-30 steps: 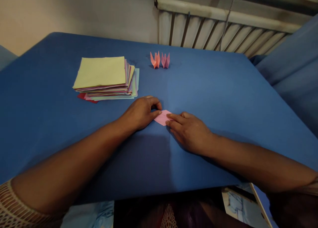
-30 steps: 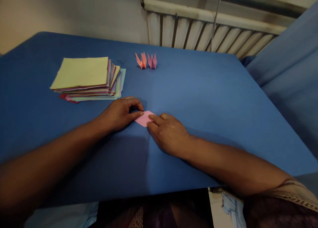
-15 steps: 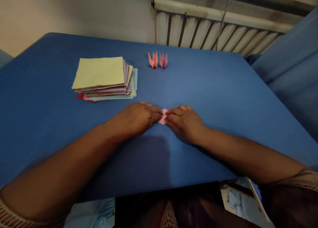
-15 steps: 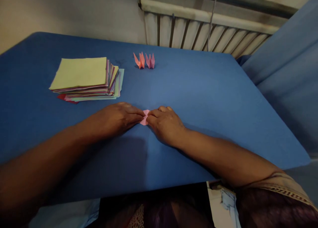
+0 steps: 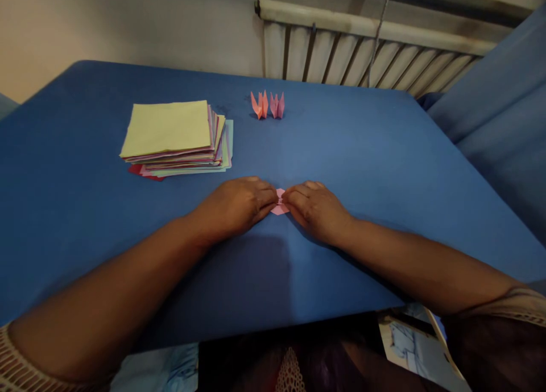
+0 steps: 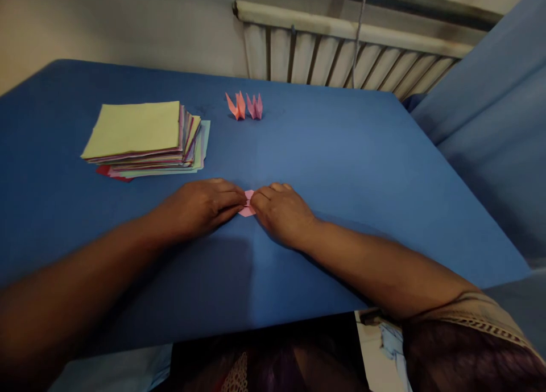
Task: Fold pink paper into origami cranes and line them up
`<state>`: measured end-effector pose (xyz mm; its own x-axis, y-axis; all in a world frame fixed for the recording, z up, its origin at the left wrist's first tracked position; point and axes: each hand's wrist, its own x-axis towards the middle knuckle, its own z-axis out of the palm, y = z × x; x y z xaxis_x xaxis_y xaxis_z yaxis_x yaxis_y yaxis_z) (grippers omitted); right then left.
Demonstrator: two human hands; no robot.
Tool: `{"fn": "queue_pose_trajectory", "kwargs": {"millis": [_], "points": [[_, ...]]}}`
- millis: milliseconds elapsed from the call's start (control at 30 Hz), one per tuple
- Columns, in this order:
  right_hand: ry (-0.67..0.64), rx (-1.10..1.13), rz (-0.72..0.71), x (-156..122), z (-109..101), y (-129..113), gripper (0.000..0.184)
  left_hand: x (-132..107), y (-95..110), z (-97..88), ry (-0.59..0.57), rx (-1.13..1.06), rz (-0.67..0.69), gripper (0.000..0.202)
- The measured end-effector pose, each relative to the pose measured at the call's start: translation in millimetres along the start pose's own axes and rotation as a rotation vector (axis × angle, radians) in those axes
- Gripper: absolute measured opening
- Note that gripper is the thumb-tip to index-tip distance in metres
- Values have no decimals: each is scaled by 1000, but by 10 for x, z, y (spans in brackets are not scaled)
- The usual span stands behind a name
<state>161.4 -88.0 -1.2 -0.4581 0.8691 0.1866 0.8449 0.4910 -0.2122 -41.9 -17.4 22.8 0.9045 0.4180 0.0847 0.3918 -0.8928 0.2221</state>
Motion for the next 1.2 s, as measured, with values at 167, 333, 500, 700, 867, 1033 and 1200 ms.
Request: {"fn": "queue_pose_trajectory", "kwargs": {"millis": [167,333,500,700,867,1033,1200], "points": [[46,132,50,26,41,50,24,74,-30,51,44,-181,-185,22],[86,217,129,37,87,96,15,117,-43,101,90,-327,-345,16],[92,238,148,42,75,84,14,110,-42,122,112,-332,-336,15],[68,188,105,20,48,76,24,106,-17,113,122,-312,-333,18],[61,170,117,-1,49,74,26,104,-3,84,126,-306,-371,21],[89,226,123,5,52,73,24,82,-58,88,120,-408,-301,17],[86,245,118,24,64,82,22,105,-100,90,60,-452,-273,17]]}}
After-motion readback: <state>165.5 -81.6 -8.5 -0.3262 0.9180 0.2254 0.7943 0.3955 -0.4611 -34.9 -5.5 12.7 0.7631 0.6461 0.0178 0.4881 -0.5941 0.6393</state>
